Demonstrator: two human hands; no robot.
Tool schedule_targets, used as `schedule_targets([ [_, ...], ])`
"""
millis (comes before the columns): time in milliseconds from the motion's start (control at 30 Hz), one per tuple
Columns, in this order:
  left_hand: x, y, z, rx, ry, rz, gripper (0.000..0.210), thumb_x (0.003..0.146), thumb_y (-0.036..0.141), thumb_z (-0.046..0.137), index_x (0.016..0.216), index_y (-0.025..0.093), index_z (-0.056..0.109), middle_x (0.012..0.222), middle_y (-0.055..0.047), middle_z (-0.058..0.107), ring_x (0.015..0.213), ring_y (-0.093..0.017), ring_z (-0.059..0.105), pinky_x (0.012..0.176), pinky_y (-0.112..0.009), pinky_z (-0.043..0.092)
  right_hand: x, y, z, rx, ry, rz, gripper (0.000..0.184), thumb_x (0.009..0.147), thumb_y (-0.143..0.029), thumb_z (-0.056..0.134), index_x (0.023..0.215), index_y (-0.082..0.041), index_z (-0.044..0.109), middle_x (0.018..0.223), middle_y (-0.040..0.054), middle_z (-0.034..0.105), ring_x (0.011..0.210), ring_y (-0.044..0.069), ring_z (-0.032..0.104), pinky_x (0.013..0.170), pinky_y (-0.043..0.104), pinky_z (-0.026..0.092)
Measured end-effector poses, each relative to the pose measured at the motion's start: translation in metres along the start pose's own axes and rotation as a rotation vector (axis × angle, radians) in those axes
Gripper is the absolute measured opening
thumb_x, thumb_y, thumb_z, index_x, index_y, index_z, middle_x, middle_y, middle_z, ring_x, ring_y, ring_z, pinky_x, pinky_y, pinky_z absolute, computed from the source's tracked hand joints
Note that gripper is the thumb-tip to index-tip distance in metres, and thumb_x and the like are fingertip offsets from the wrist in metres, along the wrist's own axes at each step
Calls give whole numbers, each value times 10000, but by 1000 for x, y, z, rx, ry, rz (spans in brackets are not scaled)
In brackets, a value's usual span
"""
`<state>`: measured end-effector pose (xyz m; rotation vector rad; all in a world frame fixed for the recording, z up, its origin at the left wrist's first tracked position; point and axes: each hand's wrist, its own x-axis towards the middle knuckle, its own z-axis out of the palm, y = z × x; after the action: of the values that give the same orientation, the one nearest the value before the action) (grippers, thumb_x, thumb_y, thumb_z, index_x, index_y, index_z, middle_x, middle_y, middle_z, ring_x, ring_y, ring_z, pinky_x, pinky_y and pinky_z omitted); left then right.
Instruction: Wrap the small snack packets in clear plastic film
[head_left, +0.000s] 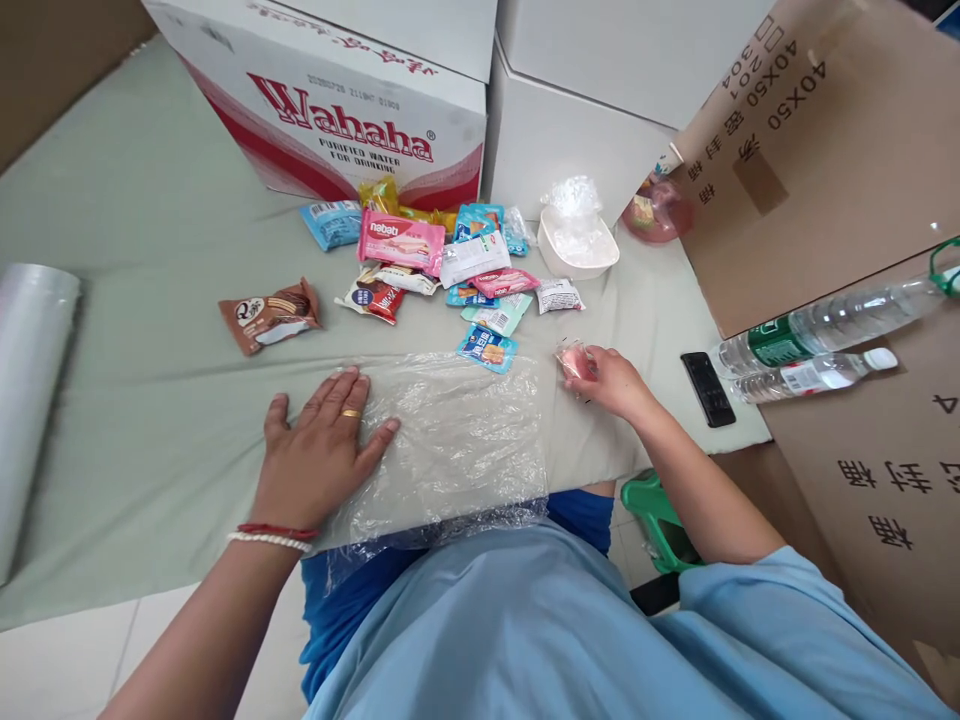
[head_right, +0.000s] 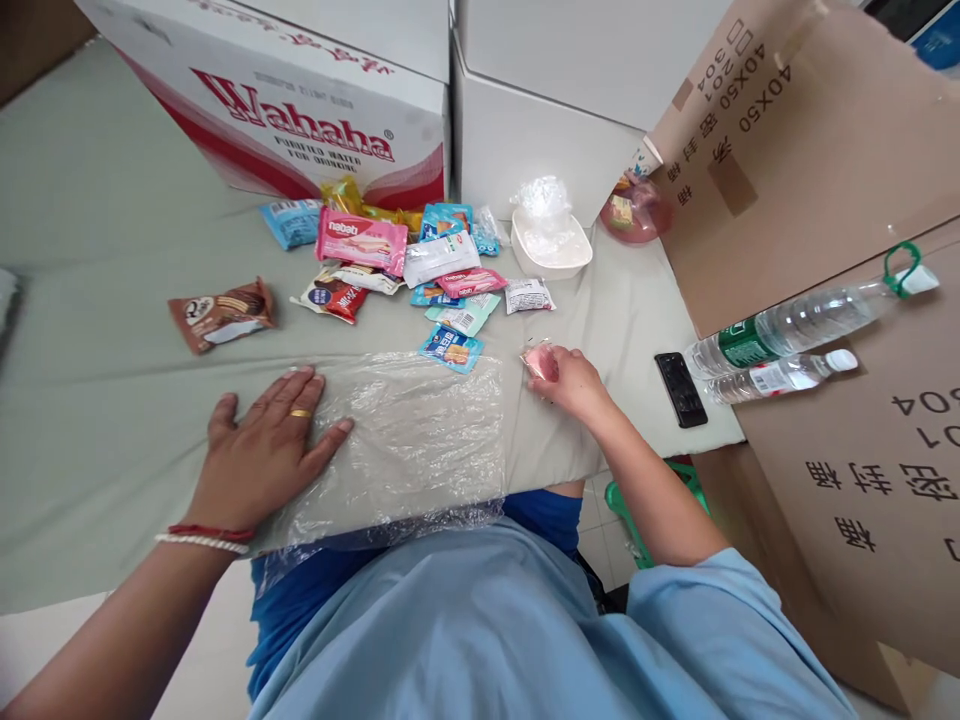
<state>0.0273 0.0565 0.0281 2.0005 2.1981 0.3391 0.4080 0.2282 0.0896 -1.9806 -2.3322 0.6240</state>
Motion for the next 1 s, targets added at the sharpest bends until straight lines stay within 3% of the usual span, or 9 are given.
schedule_targets([
  [200, -2, 0, 1, -40, 31, 19, 764, 1039, 570, 257, 1645, 120, 374, 1684, -231, 409, 1542, -395, 424, 1311, -679, 22, -4, -1, -10, -186, -64, 65, 370, 920, -500, 686, 1135, -203, 739, 1108, 106, 748, 1007, 276, 683, 787, 329, 452],
  [367, -3, -3, 2, -68, 50, 31, 737, 1045, 539, 272, 1635, 113, 388, 1687, -225, 407, 1546, -390, 421, 1318, -666, -9, -11, -2, -5, -211, 64, 109, 599, 966, -571, 598, 1413, -173, 619, 1373, 191, 667, 1242, 364, 621, 950, 409, 474],
  [433, -3, -4, 4, -71, 54, 40, 726, 1050, 530, 268, 1630, 112, 394, 1691, -220, 402, 1551, -378, 418, 1320, -658, -25, -12, -7, 5, -205, 60, 118, 688, 931, -633, 625, 1438, -170, 587, 1369, 199, 666, 1277, 396, 594, 985, 438, 474],
  [500, -3, -4, 5, -75, 57, 45, 717, 1057, 528, 264, 1632, 119, 394, 1696, -211, 397, 1558, -363, 410, 1321, -651, -43, -10, -10, 14, -201, 33, 123, 721, 897, -646, 665, 1436, -175, 576, 1337, 192, 676, 1249, 396, 611, 977, 441, 485],
  [600, -6, -1, 8, -77, 67, 40, 721, 1062, 530, 263, 1649, 123, 364, 1716, -202, 359, 1580, -350, 378, 1317, -661, -53, -5, -3, 20, -214, 41, 134, 641, 898, -527, 688, 1430, -186, 576, 1327, 188, 675, 1198, 364, 651, 939, 415, 505],
  [700, -12, 5, 10, -63, 61, 18, 739, 1062, 539, 281, 1670, 120, 313, 1737, -195, 304, 1607, -341, 330, 1309, -687, -53, -1, 12, 12, -210, 35, 171, 500, 902, -473, 673, 1316, -195, 647, 1229, 180, 718, 1097, 347, 695, 881, 399, 522],
  [800, -16, 7, 11, -48, 39, 6, 740, 1073, 554, 289, 1678, 128, 297, 1746, -182, 284, 1629, -323, 285, 1312, -679, -64, -1, 15, 0, -139, 64, 156, 494, 890, -533, 666, 1257, -203, 676, 1183, 182, 734, 1067, 362, 698, 897, 433, 531],
  [900, -18, 6, 12, -41, 19, 0, 737, 1080, 568, 301, 1685, 147, 287, 1753, -166, 274, 1638, -317, 262, 1317, -665, -81, -14, -13, -4, -9, 69, 15, 534, 861, -485, 680, 1319, -215, 647, 1252, 168, 723, 1112, 352, 682, 977, 454, 522],
  [1000, -18, 4, 11, -41, 11, -7, 740, 1082, 577, 304, 1694, 162, 267, 1759, -155, 264, 1641, -315, 255, 1318, -664, -81, -38, -70, 10, 80, -23, -250, 547, 838, -395, 685, 1357, -229, 631, 1307, 136, 705, 1150, 326, 668, 1030, 438, 506],
])
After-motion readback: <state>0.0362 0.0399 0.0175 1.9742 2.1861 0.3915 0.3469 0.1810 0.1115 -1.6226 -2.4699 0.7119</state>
